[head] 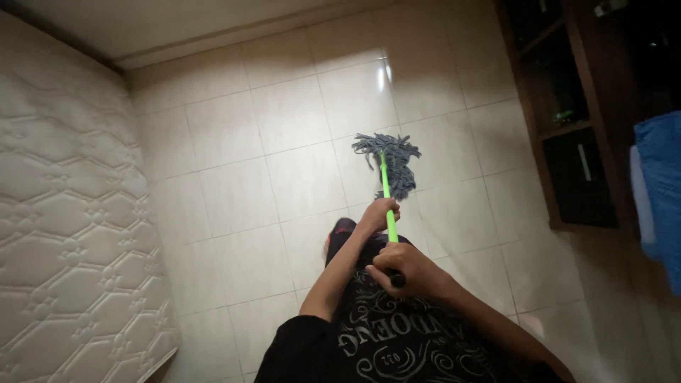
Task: The recorder is using a mop to clean a white tile floor.
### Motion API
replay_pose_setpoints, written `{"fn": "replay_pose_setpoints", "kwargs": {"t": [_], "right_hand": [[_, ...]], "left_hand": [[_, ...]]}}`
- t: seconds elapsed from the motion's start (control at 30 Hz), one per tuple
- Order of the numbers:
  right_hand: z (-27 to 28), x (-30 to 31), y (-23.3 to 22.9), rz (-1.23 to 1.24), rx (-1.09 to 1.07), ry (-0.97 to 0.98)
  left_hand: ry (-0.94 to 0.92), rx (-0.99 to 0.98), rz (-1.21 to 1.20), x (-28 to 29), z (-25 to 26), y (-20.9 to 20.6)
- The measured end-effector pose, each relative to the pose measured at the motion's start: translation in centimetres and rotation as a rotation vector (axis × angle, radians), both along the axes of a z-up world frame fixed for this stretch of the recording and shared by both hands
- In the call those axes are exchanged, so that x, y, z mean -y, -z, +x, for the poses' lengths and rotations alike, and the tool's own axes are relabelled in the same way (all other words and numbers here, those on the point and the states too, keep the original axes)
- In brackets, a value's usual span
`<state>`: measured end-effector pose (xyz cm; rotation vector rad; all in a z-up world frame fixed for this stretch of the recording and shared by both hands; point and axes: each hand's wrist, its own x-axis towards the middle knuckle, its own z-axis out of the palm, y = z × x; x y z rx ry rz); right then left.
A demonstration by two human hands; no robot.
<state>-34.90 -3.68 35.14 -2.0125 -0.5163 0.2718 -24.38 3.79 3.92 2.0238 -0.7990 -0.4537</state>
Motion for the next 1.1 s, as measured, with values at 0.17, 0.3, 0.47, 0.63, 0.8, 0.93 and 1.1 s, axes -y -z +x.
{"fn": "replay_pose_setpoints", "kwargs": {"t": [0.17, 0.3, 0.47, 0.63, 0.8, 0.93, 1.1], "right_hand": [[-0.6, -0.7, -1.4, 0.087, -0.006, -0.001], [-0.9, -1.9, -2.4, 0.158, -0.004, 0.007], [-0.2, -4.0, -0.9, 0.256, 0.006, -0.057], [0.0, -5.8, 2.7, 0.289, -0.030, -0.053], [-0.2, -5.8, 5.4, 0.308, -0.028, -0.049], [-1.4, -4.3, 3.0, 0.313, -0.090, -0.005], [-3.2, -2.1, -1.6, 0.184, -0.198, 0.093]], "left_hand": [[0.032, -0.021, 0.158, -3.8, -0.9, -2.0], [0.043, -0.006, 0.266, -7.4, -1.9, -4.6], [-0.060, -0.009, 0.301, -14.1, -2.6, -1.5], [-0.143, -0.100, 0.472, -19.3, -2.7, 0.2], [-0.238, 0.085, 0.432, -20.0, -4.0, 7.1], [-0.236, 0.080, 0.343, -16.7, -4.8, 7.8], [0.003, 0.300, 0.189, -8.5, -5.6, 10.3]]}}
